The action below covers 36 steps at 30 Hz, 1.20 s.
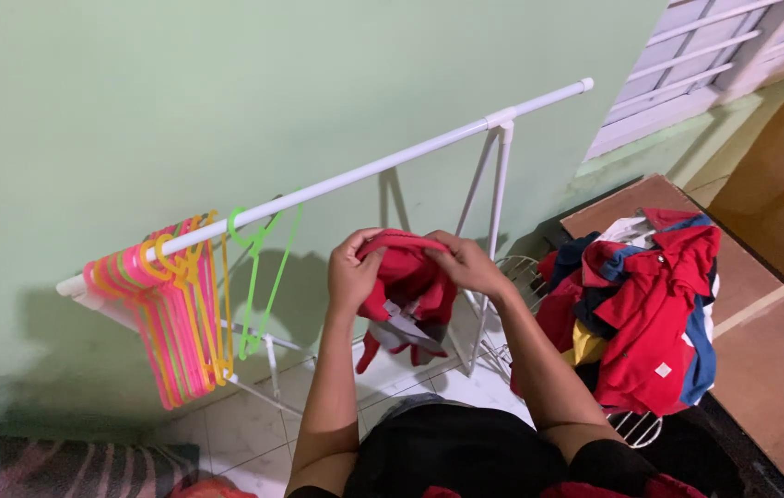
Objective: Hanging shirts on a clothes rack using plastic hangers.
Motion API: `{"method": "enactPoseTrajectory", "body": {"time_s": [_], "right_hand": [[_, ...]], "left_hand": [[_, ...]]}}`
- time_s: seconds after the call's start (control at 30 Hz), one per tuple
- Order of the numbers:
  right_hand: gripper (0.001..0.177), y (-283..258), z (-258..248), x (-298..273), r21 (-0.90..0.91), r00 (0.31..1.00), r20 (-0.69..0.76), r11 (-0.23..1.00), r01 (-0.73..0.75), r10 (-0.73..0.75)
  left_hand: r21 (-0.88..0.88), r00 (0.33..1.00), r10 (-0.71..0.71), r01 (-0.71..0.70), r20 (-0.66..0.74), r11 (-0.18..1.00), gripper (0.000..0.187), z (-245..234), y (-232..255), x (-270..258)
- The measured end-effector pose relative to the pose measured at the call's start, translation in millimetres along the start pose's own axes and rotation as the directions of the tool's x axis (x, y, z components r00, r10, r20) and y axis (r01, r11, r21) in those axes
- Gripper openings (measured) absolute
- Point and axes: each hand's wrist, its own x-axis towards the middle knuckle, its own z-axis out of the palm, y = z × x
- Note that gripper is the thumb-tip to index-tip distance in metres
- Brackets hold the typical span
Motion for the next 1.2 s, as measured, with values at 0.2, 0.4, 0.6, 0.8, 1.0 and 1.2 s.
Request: {"method": "enactPoseTrajectory", "body": {"time_s": [0.2, 0.4, 0.6, 0.8, 1.0, 1.2], "right_hand": [[0.03, -13.0, 12.7, 8.4, 0.138, 0.981, -0.138, 0.978, 0.156, -0.137], [0.044, -42.4, 26.0, 14.9, 0.387, 0.957, -0.26, 0.895, 0.222, -0.125], [0.035, -33.0, 19.9, 22.5, 0.42, 0.888, -0.454, 0.896, 0.146, 0.068], [0.041, -21.2, 22.4, 26.1, 0.428, 0.901, -0.431, 0.889, 0.161, 0.045], [0.047, -29.9, 23.4, 23.9, 0.437, 0.918, -0.391, 0.892, 0.119, 0.069], [0.048, -30.8, 24.2, 17.1, 0.408, 0.922, -0.381, 0.907, 0.101, 0.069]], "left_hand": [[0.356, 0.996, -0.077, 0.055, 0.047, 0.933, 0.038, -23.5, 43.1, -11.6], [0.587, 0.991, 0.132, -0.125, 0.031, 0.8, 0.049, -42.6, 32.7, -21.7], [0.567, 0.802, 0.19, 0.212, -0.566, 0.796, 0.018, -75.7, 46.6, -42.0], [0.805, 0.776, 0.442, 0.138, -0.45, 0.578, 0.022, -118.7, 90.0, -53.3], [0.829, 0.896, 0.282, 0.147, -0.343, 0.54, 0.039, -132.3, 61.0, -52.7], [0.34, 0.911, -0.199, 0.327, -0.362, 0.882, 0.027, -133.9, 39.1, -47.6]]}}
